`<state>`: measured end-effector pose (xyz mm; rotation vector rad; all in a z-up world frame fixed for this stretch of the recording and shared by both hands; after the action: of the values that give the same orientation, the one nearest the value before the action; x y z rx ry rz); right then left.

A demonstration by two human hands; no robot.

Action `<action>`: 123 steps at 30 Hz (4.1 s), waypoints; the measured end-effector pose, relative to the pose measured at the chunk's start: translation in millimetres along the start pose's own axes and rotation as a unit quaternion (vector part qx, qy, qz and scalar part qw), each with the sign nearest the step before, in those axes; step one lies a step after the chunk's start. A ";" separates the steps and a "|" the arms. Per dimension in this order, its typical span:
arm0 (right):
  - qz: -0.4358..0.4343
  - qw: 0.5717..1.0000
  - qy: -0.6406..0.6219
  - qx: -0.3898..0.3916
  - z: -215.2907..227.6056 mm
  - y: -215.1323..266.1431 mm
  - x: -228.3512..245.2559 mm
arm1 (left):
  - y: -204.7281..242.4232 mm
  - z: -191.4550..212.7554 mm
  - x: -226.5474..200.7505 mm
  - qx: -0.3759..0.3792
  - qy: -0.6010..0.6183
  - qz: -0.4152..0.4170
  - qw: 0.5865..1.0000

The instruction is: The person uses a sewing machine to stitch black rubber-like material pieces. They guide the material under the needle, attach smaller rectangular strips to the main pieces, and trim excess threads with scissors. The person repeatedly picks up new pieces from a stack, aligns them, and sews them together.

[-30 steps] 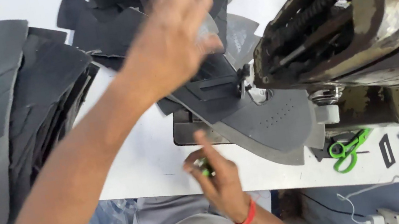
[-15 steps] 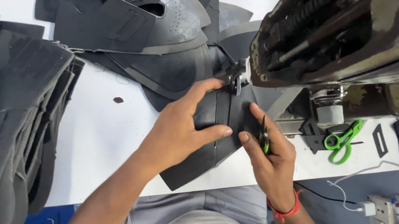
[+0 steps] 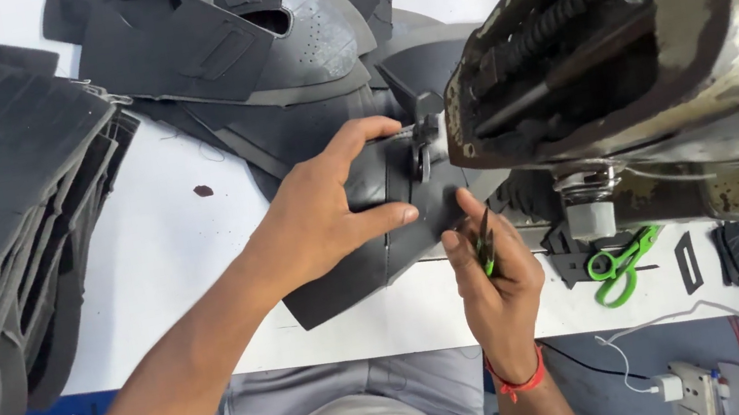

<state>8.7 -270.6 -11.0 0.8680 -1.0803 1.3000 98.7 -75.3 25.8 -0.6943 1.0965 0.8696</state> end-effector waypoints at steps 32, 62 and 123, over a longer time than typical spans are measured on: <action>-0.135 0.988 -0.043 0.055 12.9 2.2 17.8 | 71.8 -44.1 -67.9 -0.002 -0.062 -0.134 0.989; -0.036 0.997 -0.062 -0.022 13.7 -38.4 4.3 | -0.5 -6.6 7.4 -0.091 0.061 0.087 0.990; -0.106 0.992 -0.040 0.047 2.0 23.8 3.0 | 29.7 -22.9 2.2 -0.051 0.027 0.062 0.996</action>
<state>-15.3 -269.1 -9.5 1.0829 -0.9658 1.1542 63.0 -79.1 14.8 -0.7437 1.1584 1.0235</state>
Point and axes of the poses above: each hand's wrist, its own y-axis away from the middle knuckle, its own z-axis out of the back of the hand, x = y × z, the point moved 5 cm from there along -y, towards the middle knuckle, and after that the axes turned 6 degrees about x, right-handed, at the moved point
